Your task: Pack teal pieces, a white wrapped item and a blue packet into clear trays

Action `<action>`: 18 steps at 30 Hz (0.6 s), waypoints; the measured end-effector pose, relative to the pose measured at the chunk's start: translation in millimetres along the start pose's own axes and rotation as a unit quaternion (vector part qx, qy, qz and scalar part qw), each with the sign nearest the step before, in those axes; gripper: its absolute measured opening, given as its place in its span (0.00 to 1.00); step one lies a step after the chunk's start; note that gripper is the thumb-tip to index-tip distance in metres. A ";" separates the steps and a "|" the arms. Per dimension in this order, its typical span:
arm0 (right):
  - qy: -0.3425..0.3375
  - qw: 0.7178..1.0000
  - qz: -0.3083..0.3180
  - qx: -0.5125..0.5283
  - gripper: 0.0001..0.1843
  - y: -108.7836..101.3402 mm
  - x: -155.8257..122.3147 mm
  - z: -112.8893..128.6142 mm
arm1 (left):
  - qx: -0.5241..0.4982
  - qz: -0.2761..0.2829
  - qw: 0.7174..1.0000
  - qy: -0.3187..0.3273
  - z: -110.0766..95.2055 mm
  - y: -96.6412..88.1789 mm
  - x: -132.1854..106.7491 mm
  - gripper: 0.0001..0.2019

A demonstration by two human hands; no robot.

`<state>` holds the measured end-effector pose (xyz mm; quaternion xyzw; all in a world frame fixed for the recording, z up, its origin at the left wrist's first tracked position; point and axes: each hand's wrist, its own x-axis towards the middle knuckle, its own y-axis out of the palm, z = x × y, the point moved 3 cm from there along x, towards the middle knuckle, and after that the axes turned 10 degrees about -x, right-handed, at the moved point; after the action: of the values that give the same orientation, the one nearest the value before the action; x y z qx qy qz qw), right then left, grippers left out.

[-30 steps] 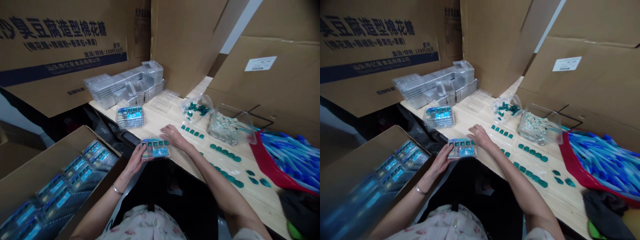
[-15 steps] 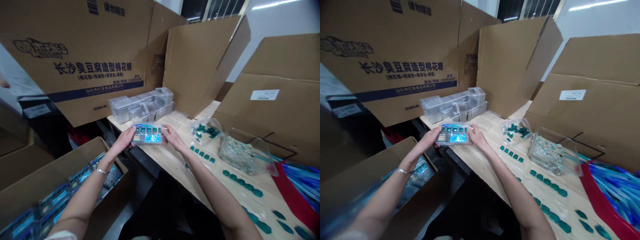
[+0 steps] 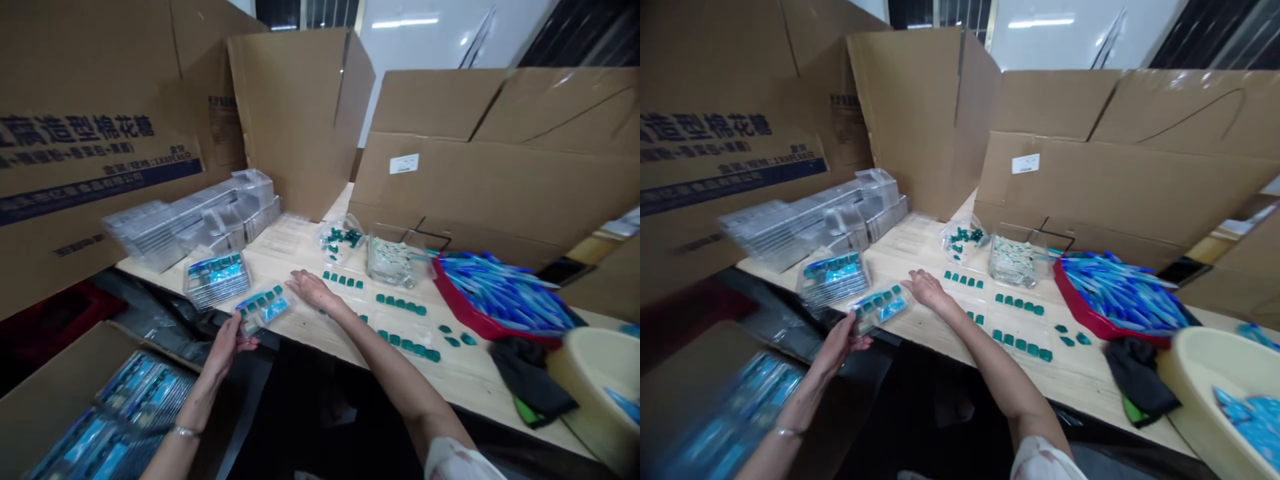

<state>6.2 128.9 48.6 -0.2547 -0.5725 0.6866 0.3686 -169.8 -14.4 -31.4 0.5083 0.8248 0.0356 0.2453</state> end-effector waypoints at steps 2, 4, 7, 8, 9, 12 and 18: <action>0.038 0.998 -0.015 -0.041 0.18 -10.3 -7.7 -16.1 | 0.002 0.005 1.000 0.009 1.0 -1.3 4.1 0.17; 0.086 0.993 -0.027 -0.081 0.14 -23.9 -16.3 -37.9 | 0.069 0.006 0.998 -0.012 -0.9 -7.3 3.3 0.23; 0.145 0.980 -0.048 -0.128 0.13 -46.5 -32.2 -76.3 | 0.292 -0.009 0.956 -0.022 -9.9 -22.6 -5.2 0.27; 0.159 0.976 -0.054 -0.138 0.14 -53.5 -39.0 -89.0 | 0.334 -0.003 0.943 -0.007 -14.4 -25.4 -9.1 0.24; 0.172 0.973 -0.059 -0.145 0.15 -59.7 -46.8 -101.0 | 0.371 0.001 0.929 0.011 -19.2 -25.8 -13.2 0.20; 0.211 0.961 -0.076 -0.162 0.16 -72.0 -76.5 -130.1 | 0.516 0.025 0.852 0.088 -34.7 -4.1 -23.0 0.21; 0.141 0.960 -0.208 -0.122 0.16 -67.1 -147.8 -144.4 | 0.592 0.149 0.709 0.353 -74.3 119.3 19.4 0.14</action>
<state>220.5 102.3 72.3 -0.2671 -0.6350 0.4766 0.5462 -111.7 73.7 63.4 0.6154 0.6168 -0.2471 -0.4240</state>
